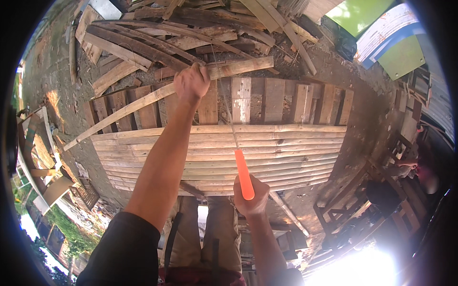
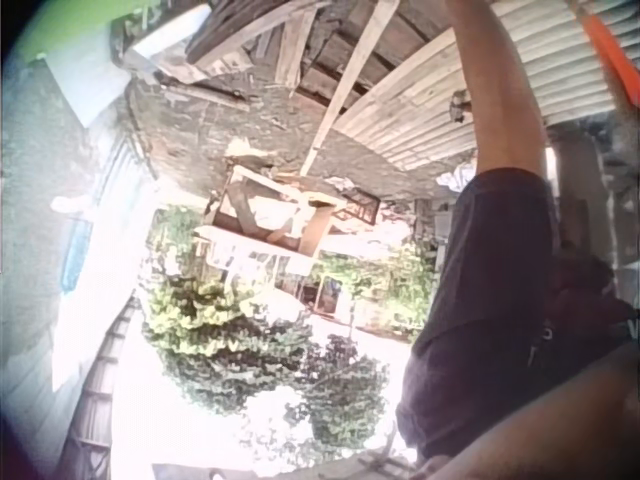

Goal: The person positions a wooden slat onto a pallet frame, then uses a hand saw to cut the slat to length. After cutting, the person uses a hammer to drive nails into the slat to secure it to the pallet frame.

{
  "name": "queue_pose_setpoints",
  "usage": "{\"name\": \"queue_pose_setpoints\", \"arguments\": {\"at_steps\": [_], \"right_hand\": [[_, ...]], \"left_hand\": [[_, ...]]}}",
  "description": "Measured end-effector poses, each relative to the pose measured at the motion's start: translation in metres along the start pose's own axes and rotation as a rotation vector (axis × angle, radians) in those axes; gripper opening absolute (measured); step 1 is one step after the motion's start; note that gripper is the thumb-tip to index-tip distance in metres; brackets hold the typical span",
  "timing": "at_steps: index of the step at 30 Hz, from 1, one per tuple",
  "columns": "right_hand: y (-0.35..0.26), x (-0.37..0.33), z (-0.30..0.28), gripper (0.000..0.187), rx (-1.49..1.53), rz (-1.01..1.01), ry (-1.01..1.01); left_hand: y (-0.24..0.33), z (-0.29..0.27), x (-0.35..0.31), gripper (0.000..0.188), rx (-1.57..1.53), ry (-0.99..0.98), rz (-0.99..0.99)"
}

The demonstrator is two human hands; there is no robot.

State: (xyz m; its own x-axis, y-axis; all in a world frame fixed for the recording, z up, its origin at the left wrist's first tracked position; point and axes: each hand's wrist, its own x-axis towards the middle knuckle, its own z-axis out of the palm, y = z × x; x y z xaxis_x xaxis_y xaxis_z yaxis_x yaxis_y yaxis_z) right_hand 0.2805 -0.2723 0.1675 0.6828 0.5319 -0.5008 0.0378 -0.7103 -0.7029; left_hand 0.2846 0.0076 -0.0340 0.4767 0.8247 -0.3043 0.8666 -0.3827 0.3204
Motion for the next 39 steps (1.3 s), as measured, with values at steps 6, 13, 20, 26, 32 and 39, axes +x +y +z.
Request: {"name": "queue_pose_setpoints", "arguments": {"at_steps": [6, 13, 20, 26, 32, 39], "right_hand": [[-0.03, -0.001, -0.002, 0.01, 0.011, 0.04, 0.044], [-0.035, 0.122, 0.033, 0.02, 0.059, 0.129, 0.115], [-0.007, 0.103, 0.053, 0.01, 0.086, -0.097, 0.075], [-0.009, 0.039, 0.018, 0.015, 0.129, -0.122, 0.135], [0.001, 0.09, 0.018, 0.016, 0.196, 0.015, 0.013], [0.03, 0.076, 0.009, 0.018, 0.252, 0.039, 0.088]], "left_hand": [[-0.008, 0.008, -0.001, 0.038, -0.012, 0.046, 0.016], [-0.008, 0.013, -0.01, 0.027, -0.009, 0.14, 0.092], [-0.008, 0.008, 0.0, 0.032, 0.016, 0.096, 0.039], [-0.004, 0.005, -0.006, 0.034, -0.002, 0.063, 0.04], [-0.009, 0.008, 0.0, 0.035, 0.014, 0.122, 0.052], [-0.006, 0.009, -0.004, 0.034, 0.077, 0.222, 0.125]]}}
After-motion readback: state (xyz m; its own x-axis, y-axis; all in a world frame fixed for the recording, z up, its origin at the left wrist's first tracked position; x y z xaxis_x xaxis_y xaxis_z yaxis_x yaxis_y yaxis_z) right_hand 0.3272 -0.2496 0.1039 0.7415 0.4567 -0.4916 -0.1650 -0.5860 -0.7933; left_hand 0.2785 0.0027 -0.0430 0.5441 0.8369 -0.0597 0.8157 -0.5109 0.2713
